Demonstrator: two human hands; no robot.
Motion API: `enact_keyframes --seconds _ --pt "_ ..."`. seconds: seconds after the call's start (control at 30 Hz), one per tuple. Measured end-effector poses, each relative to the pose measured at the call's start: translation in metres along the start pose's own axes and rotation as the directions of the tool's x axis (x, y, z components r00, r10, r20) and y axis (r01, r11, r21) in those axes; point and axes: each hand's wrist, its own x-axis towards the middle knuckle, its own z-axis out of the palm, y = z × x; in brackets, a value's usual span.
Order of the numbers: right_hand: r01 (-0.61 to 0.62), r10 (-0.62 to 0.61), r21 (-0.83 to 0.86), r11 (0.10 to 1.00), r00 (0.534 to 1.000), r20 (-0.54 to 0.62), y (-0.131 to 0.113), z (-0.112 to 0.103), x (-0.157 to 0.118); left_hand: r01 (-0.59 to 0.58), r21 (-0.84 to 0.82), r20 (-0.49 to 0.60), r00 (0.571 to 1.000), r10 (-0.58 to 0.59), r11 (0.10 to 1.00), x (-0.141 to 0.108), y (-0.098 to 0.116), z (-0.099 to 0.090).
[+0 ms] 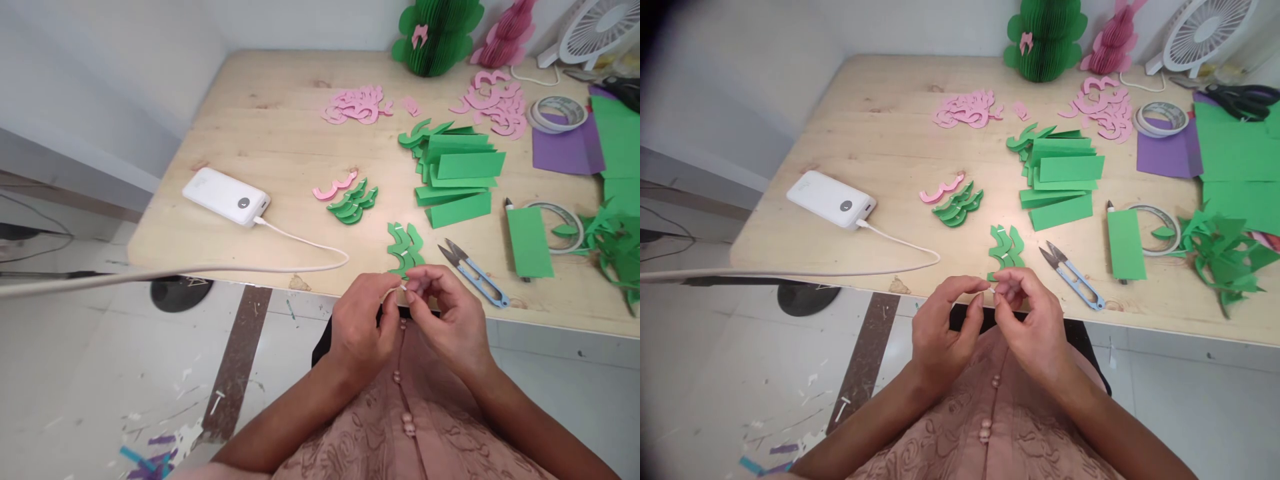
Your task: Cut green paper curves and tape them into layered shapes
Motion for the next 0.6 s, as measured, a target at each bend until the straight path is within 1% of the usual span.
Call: enact_keyframes --seconds 0.27,0.37,0.47,0.6 --pt "-0.008 0.008 0.011 1.000 1.000 -0.003 0.0009 0.0009 -0.0006 -0.036 0.056 0.010 0.999 0.036 0.998 -0.0020 -0.0023 0.0012" --pt "-0.022 0.022 0.020 1.000 1.000 -0.002 0.0022 0.0011 -0.0010 -0.029 0.073 0.007 1.000 0.028 0.997 -0.0029 -0.0028 0.0011" --pt "-0.044 0.044 0.029 0.999 0.999 -0.006 0.0038 0.0003 -0.0014 0.015 0.059 -0.012 1.000 -0.014 0.998 -0.0029 -0.0024 -0.0004" --pt "-0.057 0.057 0.016 0.998 0.998 -0.023 0.0073 -0.0039 -0.0021 0.131 0.026 -0.035 0.991 -0.130 0.991 -0.0015 -0.0008 -0.0059"
